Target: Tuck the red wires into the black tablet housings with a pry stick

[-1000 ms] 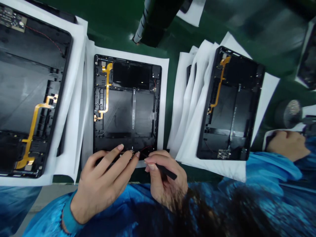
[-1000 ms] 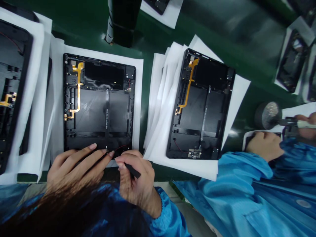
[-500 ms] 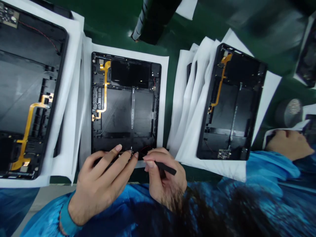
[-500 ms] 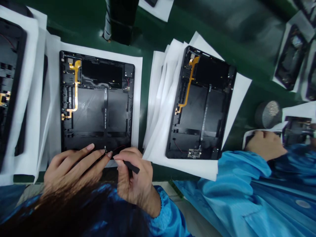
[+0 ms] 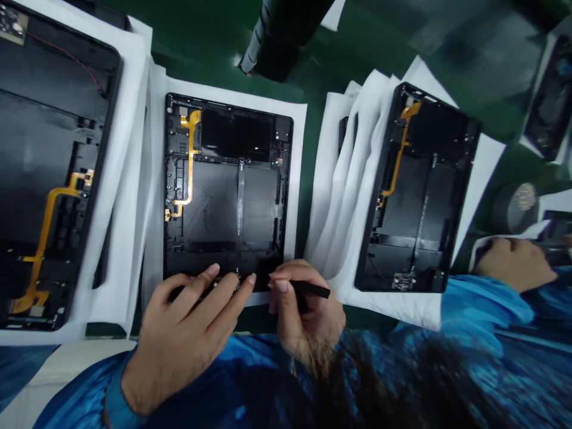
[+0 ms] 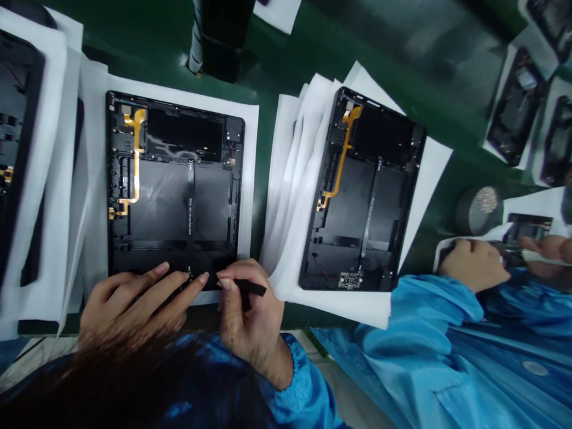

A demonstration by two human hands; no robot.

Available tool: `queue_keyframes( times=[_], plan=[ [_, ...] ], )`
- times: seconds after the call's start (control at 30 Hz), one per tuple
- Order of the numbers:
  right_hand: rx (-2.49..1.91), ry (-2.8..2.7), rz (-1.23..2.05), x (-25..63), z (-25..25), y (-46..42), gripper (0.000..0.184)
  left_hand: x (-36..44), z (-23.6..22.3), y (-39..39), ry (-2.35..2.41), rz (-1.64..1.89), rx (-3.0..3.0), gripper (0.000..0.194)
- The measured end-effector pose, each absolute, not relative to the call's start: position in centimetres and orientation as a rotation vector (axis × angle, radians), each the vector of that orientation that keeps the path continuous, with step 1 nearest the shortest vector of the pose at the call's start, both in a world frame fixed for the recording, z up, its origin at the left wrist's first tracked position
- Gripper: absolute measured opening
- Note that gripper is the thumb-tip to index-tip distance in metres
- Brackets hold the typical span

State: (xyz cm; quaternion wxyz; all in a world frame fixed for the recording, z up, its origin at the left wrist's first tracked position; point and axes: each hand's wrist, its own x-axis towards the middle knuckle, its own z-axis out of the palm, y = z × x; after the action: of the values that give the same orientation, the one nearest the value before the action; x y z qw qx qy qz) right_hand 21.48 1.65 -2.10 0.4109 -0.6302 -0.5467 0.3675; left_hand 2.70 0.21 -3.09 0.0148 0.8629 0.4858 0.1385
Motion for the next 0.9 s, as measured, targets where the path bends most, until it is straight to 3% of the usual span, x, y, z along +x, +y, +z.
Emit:
queue_keyframes(
  times=[0.53,0.9],
  plan=[
    [-1.628,-1.256,0.758,21.3,-2.3,1.6,0.01,4.0,-2.9,0.5,1.603,0.467,2.594,0.036],
    [-1.654,-1.395,0.718,21.3,-2.6,0.7,0.017,4.2,-3.3,0.6,1.643,0.434,2.573,0.04]
  ],
)
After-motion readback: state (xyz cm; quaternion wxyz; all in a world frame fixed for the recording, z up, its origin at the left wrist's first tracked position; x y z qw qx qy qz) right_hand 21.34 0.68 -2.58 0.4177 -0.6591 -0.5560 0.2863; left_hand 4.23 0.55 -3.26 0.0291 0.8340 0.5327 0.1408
